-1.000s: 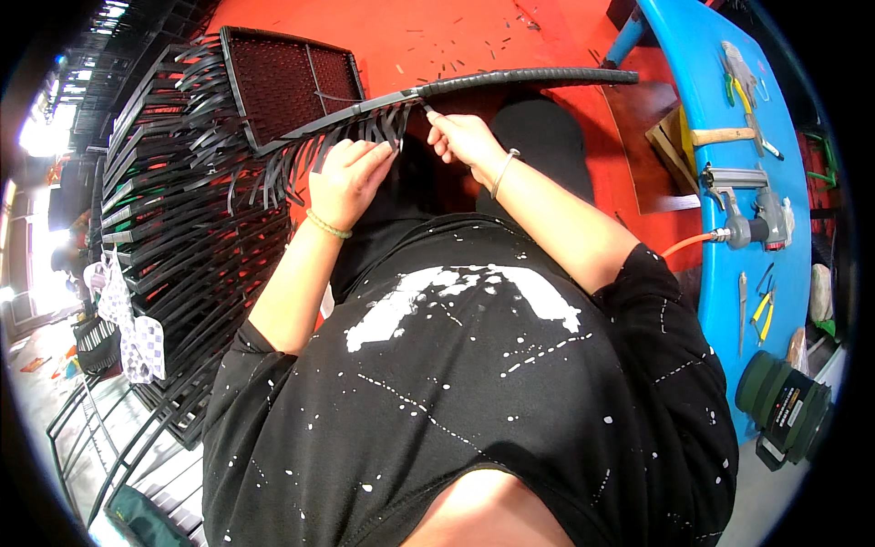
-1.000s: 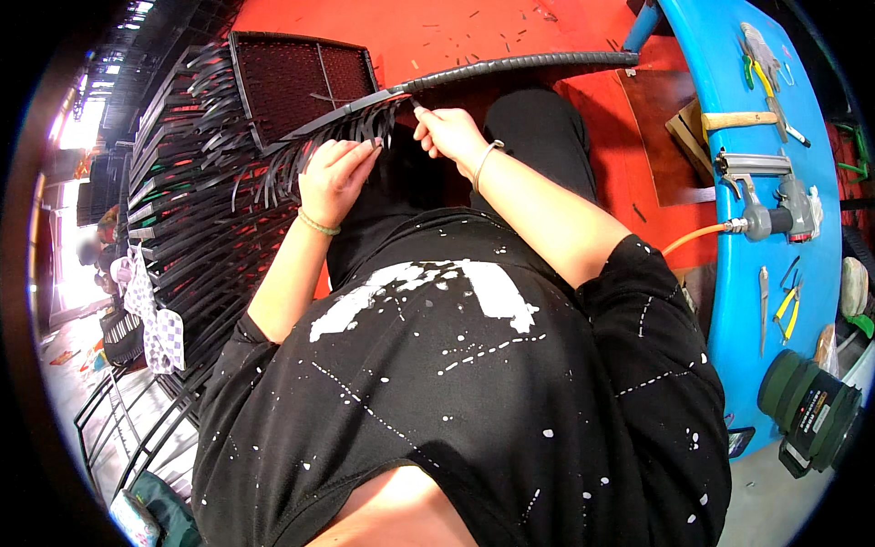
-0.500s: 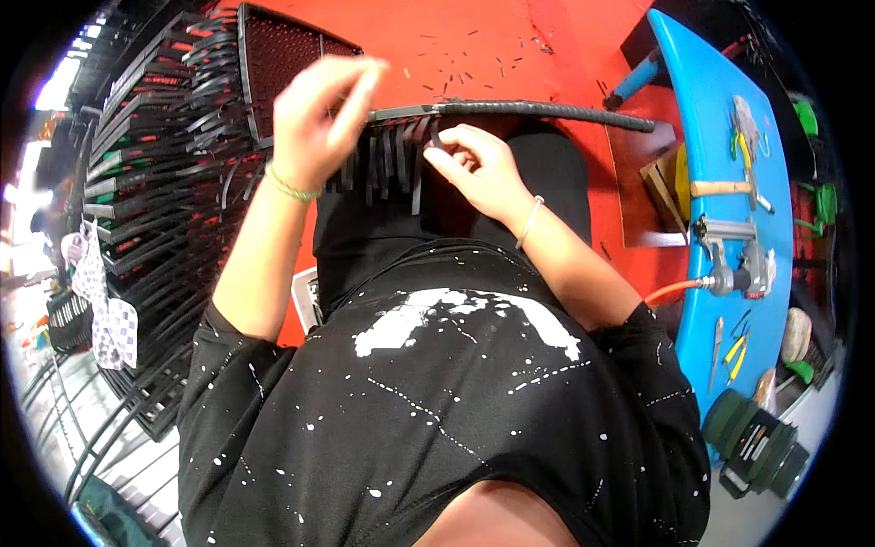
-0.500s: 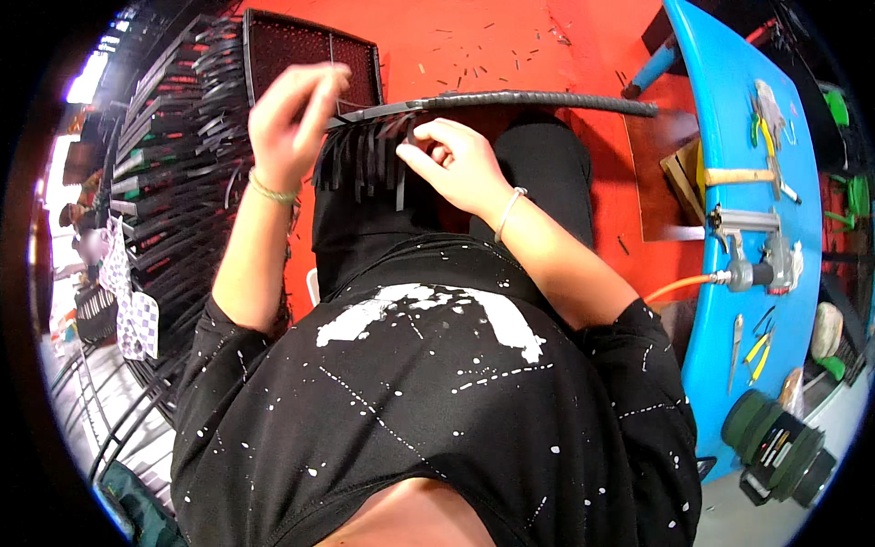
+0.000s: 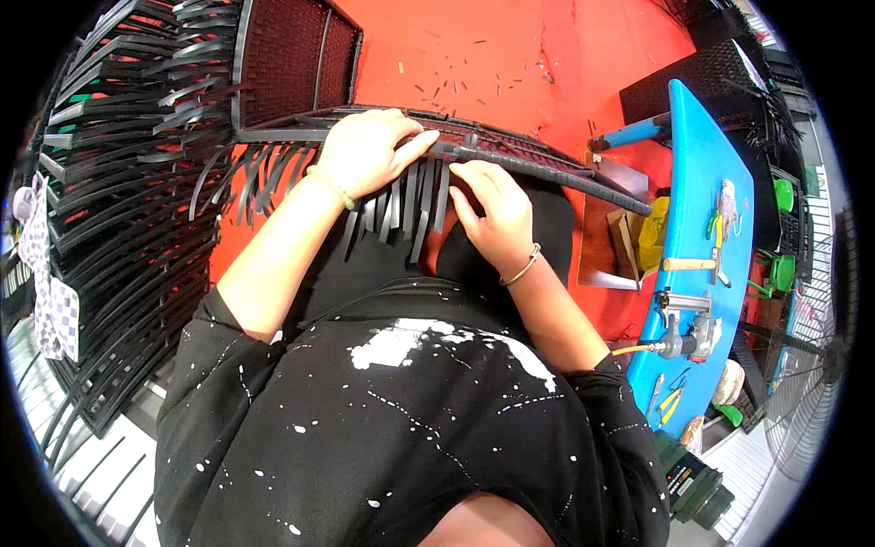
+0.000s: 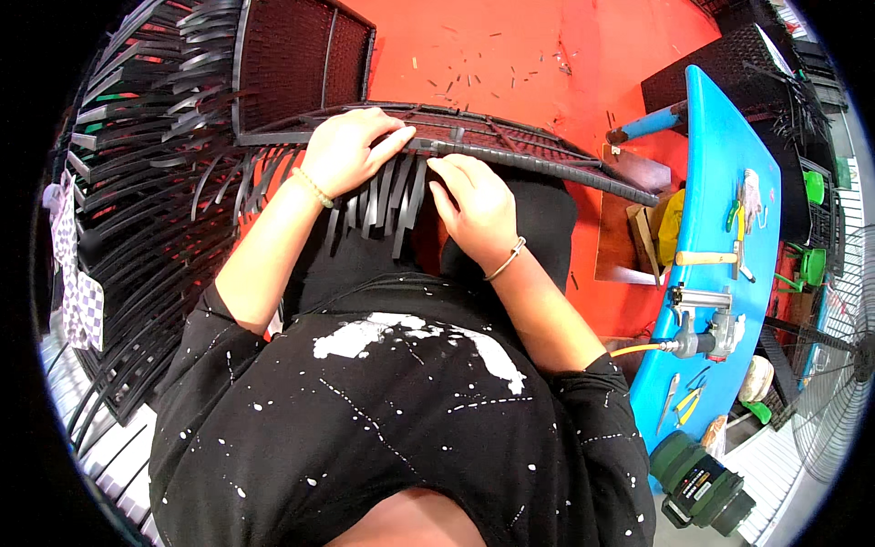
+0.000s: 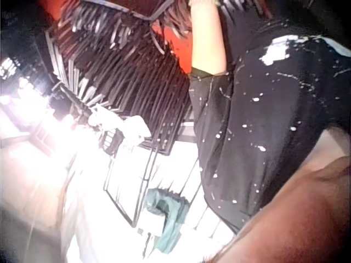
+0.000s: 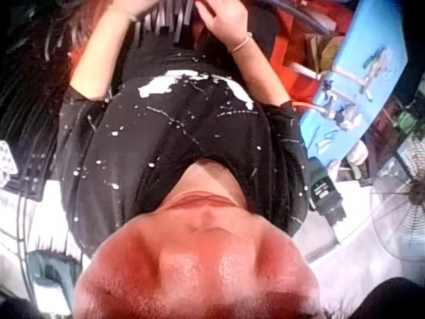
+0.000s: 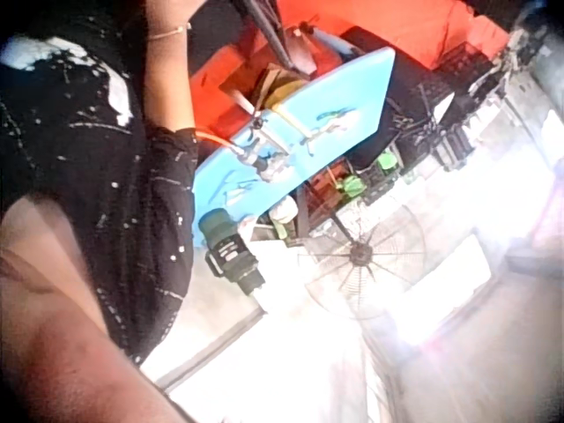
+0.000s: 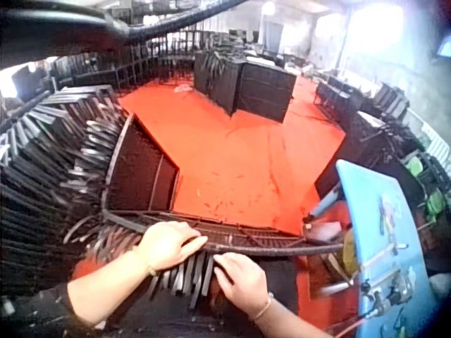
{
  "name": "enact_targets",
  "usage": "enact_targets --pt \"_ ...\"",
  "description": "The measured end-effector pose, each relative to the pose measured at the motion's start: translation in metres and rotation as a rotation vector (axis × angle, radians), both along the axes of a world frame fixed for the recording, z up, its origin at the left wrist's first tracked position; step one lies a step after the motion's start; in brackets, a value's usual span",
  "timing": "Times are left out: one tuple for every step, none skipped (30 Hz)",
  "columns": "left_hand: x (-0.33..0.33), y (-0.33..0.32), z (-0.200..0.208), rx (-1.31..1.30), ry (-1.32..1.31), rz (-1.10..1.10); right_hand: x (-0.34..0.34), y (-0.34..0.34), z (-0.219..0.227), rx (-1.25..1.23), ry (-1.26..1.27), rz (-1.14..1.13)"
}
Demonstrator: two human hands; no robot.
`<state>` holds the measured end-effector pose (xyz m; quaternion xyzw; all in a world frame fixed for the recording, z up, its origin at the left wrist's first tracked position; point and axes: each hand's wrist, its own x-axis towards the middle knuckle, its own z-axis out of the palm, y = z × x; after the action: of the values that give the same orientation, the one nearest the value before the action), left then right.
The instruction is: The person sits on the floor and assembles a black chair frame by weaving black plastic strips through the metal grid. They use a pneumatic nail gun to secure the strips and pliers to trim excess material. The task involves repetitive weaving and fastening actions on a single chair unit.
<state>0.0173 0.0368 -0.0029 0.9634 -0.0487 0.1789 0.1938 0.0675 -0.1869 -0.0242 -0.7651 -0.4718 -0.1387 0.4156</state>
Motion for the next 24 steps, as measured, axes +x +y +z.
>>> enact_targets --pt "0.000 -0.001 0.001 -0.006 -0.007 0.003 0.002 0.000 -0.005 -0.001 0.005 -0.003" --pt "0.001 -0.001 0.004 -0.004 -0.014 0.006 0.003 0.002 -0.008 0.005 0.009 -0.005" --pt "0.001 -0.002 0.004 -0.003 -0.022 0.010 0.002 0.002 -0.007 0.008 0.013 -0.006" --pt "0.000 -0.003 0.003 0.004 -0.030 0.014 -0.001 0.002 -0.005 -0.016 0.021 -0.016" --pt "0.000 -0.004 0.002 0.011 -0.040 0.015 -0.004 0.003 0.000 -0.040 0.026 -0.028" --pt "0.000 -0.005 0.002 0.018 -0.050 0.016 -0.004 0.004 0.001 -0.065 0.031 -0.041" --pt "0.001 -0.005 0.001 0.018 -0.081 0.013 -0.004 0.006 -0.001 -0.061 0.025 -0.057" --pt "0.001 -0.004 0.000 0.016 -0.085 0.009 -0.003 0.007 -0.002 -0.063 0.017 -0.057" --pt "0.001 -0.004 -0.001 0.013 -0.089 0.006 -0.002 0.008 -0.004 -0.066 0.009 -0.057" --pt "0.001 -0.004 -0.001 0.010 -0.093 0.003 -0.002 0.008 -0.005 -0.069 0.002 -0.058" --pt "0.001 -0.004 0.002 0.001 -0.085 0.003 0.000 0.008 -0.005 -0.039 0.001 -0.050" --pt "0.001 -0.004 0.001 0.002 -0.077 -0.001 0.001 0.007 -0.005 -0.018 -0.003 -0.058" --pt "0.001 -0.004 0.001 0.003 -0.069 -0.004 0.003 0.006 -0.005 0.004 -0.007 -0.066" --pt "0.001 -0.004 0.002 0.008 -0.063 -0.004 0.004 0.005 -0.005 0.029 -0.013 -0.070" --pt "0.001 -0.004 0.001 0.010 -0.071 -0.009 0.003 0.004 0.000 0.028 -0.034 -0.094" --pt "0.002 -0.004 0.003 0.027 -0.058 -0.007 0.004 0.005 0.003 0.059 -0.031 -0.060" --pt "0.003 -0.004 0.003 0.041 -0.044 -0.006 0.006 0.007 0.006 0.087 -0.027 -0.027" --pt "0.004 -0.005 0.004 0.056 -0.030 -0.005 0.006 0.009 0.009 0.116 -0.023 0.006" --pt "0.005 -0.005 0.005 0.089 -0.002 -0.006 0.007 0.010 0.010 0.121 -0.023 0.036" --pt "0.008 -0.005 0.005 0.124 0.025 -0.007 0.007 0.012 0.009 0.155 0.013 0.048" --pt "0.010 -0.005 0.006 0.158 0.052 -0.009 0.007 0.015 0.007 0.189 0.049 0.060" --pt "0.012 -0.005 0.007 0.182 0.064 -0.013 0.007 0.018 0.006 0.223 0.085 0.072" --pt "0.014 -0.006 0.008 0.206 0.078 -0.020 0.004 0.021 0.005 0.249 0.135 0.069" --pt "0.017 -0.006 0.009 0.230 0.092 -0.027 0.002 0.026 0.002 0.307 0.211 0.088"
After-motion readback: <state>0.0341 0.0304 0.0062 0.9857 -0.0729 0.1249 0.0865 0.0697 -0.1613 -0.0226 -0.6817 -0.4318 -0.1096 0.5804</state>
